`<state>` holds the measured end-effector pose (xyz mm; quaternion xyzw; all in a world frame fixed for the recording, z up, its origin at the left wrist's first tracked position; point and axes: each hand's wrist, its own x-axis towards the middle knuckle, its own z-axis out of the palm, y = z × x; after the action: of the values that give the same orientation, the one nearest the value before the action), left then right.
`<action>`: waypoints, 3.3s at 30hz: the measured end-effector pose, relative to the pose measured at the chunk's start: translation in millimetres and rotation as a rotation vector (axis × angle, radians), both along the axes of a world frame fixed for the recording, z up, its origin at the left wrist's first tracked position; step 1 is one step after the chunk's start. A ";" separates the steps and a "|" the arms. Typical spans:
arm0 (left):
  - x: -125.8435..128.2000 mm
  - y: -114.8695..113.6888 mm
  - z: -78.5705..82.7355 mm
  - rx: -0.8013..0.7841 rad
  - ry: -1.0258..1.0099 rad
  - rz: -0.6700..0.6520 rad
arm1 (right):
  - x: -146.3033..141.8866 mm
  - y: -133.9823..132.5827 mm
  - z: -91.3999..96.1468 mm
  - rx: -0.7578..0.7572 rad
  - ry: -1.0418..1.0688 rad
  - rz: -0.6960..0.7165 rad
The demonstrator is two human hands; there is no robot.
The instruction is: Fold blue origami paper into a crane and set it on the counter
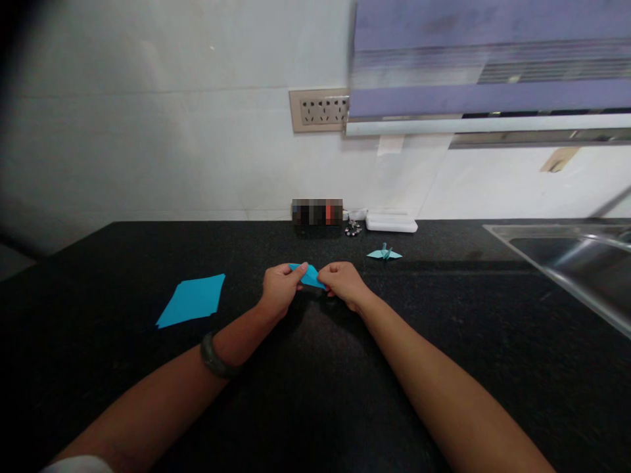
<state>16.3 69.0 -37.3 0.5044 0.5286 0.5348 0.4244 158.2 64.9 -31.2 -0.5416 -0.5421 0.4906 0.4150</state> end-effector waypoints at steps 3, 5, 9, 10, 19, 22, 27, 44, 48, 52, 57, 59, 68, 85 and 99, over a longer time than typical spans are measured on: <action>-1.7 2.8 -0.3 -0.002 -0.014 0.040 | 0.7 0.8 -0.7 -0.015 -0.006 0.008; -2.5 4.4 -0.4 -0.006 -0.027 0.064 | 1.3 1.4 -0.9 -0.020 -0.011 0.012; -2.6 5.8 -2.5 -0.013 -0.055 0.083 | 5.0 2.5 0.2 -0.035 -0.022 0.024; -2.7 6.1 -3.5 -0.013 -0.060 0.088 | 6.9 2.6 0.8 -0.043 -0.025 0.033; -6.0 8.3 -1.5 -0.010 -0.090 0.137 | 16.0 4.2 6.8 -0.030 -0.018 0.047; -2.4 3.4 3.1 -0.013 -0.103 0.075 | 7.1 1.3 7.6 0.011 -0.020 0.058; 3.2 -4.0 5.3 -0.013 -0.113 -0.058 | -4.5 -5.7 4.7 0.049 -0.062 0.111; 0.2 1.1 5.4 -0.131 -0.338 -0.108 | 17.0 1.2 8.4 0.056 -0.127 0.226; -1.9 1.7 7.2 -0.164 -0.475 -0.192 | 20.0 0.9 10.1 0.056 -0.116 0.224; -2.6 1.9 6.7 -0.156 -0.426 -0.202 | 17.3 -1.5 12.0 0.075 -0.085 0.175; -1.6 0.9 6.9 -0.115 -0.376 -0.221 | 3.8 -4.6 11.7 0.194 -0.093 0.121; -1.1 0.7 7.4 -0.099 -0.390 -0.232 | -0.4 -4.4 10.3 0.271 -0.175 0.056; 4.0 -6.2 9.1 -0.175 -0.428 -0.419 | -0.2 -12.7 9.5 0.812 -0.744 -0.086; -2.0 -2.9 4.4 -0.120 -0.361 -0.470 | -6.9 -3.4 0.6 0.408 -0.190 -0.124; 0.7 -4.1 6.0 -0.119 -0.254 -0.455 | -7.4 -8.6 5.2 0.629 -0.360 -0.179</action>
<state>16.9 64.9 -31.3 0.5134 0.3746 0.4527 0.6254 150.8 56.3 -26.0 -0.5104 -0.6813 0.1586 0.5002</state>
